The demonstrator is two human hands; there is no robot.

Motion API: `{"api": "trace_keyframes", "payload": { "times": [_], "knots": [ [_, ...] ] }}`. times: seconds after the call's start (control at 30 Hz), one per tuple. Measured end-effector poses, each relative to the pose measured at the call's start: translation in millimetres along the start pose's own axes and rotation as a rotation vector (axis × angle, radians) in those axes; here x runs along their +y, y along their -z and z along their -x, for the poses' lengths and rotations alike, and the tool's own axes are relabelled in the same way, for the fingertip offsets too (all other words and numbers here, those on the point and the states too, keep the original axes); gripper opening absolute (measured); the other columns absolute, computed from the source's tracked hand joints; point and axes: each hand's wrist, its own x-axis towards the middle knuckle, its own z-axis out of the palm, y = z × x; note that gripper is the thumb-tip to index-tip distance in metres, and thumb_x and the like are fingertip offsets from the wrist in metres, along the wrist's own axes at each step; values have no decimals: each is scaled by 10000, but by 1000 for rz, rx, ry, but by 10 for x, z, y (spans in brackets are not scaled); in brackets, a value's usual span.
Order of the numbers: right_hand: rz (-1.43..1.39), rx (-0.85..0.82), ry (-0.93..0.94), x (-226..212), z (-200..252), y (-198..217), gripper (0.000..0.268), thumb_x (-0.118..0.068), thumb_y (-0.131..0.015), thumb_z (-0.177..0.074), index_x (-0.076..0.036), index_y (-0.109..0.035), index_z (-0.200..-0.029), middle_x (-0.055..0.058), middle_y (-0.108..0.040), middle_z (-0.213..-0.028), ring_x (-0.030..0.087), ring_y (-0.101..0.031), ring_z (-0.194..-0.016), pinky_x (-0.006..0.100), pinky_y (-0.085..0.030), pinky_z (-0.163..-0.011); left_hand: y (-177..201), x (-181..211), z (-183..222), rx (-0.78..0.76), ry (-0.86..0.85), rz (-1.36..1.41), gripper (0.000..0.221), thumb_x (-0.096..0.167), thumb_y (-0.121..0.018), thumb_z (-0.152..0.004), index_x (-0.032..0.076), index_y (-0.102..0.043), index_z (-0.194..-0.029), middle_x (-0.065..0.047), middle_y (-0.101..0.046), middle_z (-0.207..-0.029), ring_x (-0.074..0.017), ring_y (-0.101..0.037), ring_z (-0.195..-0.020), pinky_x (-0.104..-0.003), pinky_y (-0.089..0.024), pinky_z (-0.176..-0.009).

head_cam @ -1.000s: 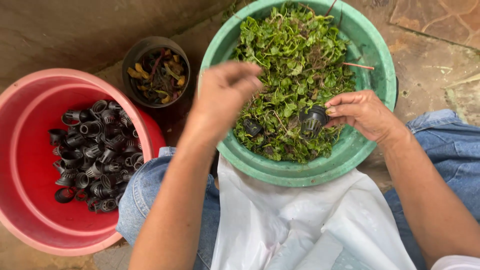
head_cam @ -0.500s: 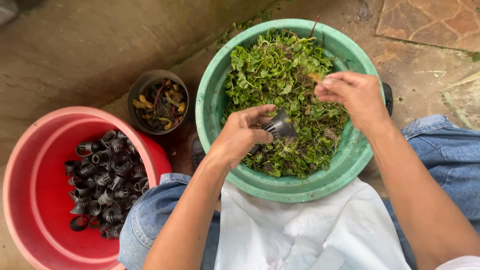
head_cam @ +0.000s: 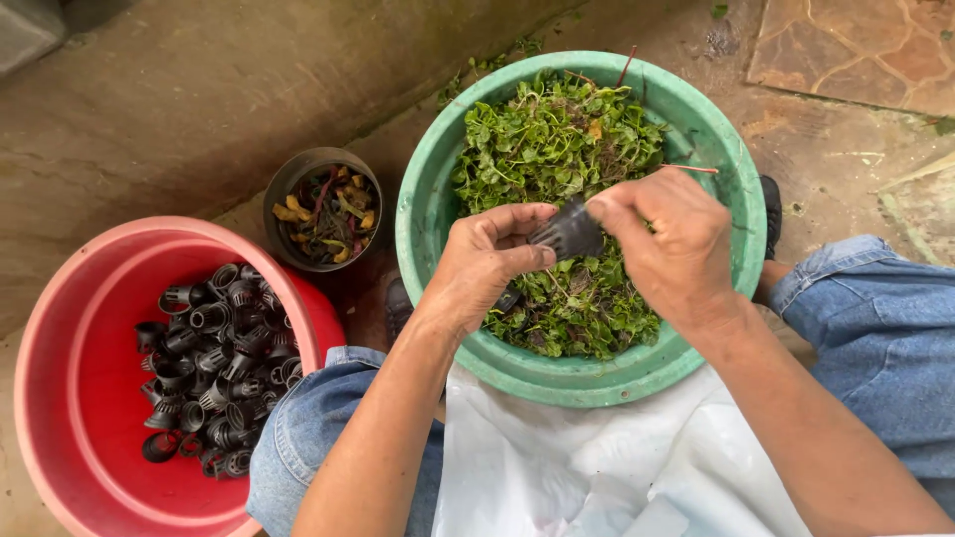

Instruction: The recorder is sorting through a basin of green plants, picking out usable stems and discarding waste while working near containers of hydroponic net pots.

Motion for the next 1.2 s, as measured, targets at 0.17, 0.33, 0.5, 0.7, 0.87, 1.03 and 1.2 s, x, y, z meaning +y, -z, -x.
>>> {"api": "trace_keyframes", "payload": {
  "times": [0.17, 0.33, 0.5, 0.7, 0.87, 1.03, 1.2],
  "knots": [
    [23, 61, -181, 174, -105, 139, 89, -85, -778, -1032, -14, -745, -990, 76, -715, -911, 216, -669, -816, 378, -530, -811, 24, 38, 43, -19, -12, 6, 548, -137, -698, -748, -16, -683, -1282, -78, -743, -1135, -135, -686, -983, -279, -577, -895],
    [53, -26, 15, -119, -226, 150, 311, 60, -748, -703, 33, -767, -1012, 213, -675, -1136, 321, -661, -1025, 411, -542, -855, -5, 37, 45, -24, -17, -24, 561, -163, -701, -739, -17, -688, -1280, -65, -736, -1146, -134, -686, -989, -276, -582, -877],
    [-142, 42, -14, -46, -1, -30, 235, 125, -705, -929, -18, -743, -1111, 91, -760, -1106, 191, -747, -1021, 294, -590, -921, -122, -11, -1, 71, -110, 259, 570, -71, -742, -788, -5, -620, -1341, -39, -710, -1212, -128, -682, -1076, -310, -565, -962],
    [-4, 216, 8, -161, 60, -126, 188, 111, -710, -973, 7, -724, -1129, 138, -746, -1076, 188, -741, -921, 289, -590, -770, -242, -180, -3, 3, -39, 598, 415, 252, -691, -1007, -55, -619, -1278, -128, -706, -1202, -234, -680, -1091, -472, -572, -1008],
    [-15, 190, 13, -204, 35, 35, 179, 109, -693, -1003, 2, -726, -1144, 144, -744, -1041, 213, -753, -903, 282, -590, -760, -181, -5, 15, 30, -48, 601, 491, 358, -642, -1004, -54, -622, -1269, -195, -712, -1209, -314, -723, -1082, -475, -598, -975],
    [-10, 303, -61, 41, -81, 109, 139, 87, -673, -1044, -28, -700, -1118, 152, -729, -962, 248, -737, -881, 319, -594, -808, -72, 72, 35, 75, 19, 646, 588, 454, -596, -1002, -63, -617, -1281, -247, -721, -1166, -351, -750, -1000, -451, -639, -867],
    [140, 32, -3, -99, -104, 105, 318, -24, -773, -915, -87, -744, -1225, 255, -553, -1455, 365, -555, -1356, 467, -531, -1059, -71, 157, 2, 102, 26, 624, 616, 481, -604, -981, -69, -629, -1258, -244, -741, -1111, -339, -765, -958, -438, -652, -839]
  ]
}}
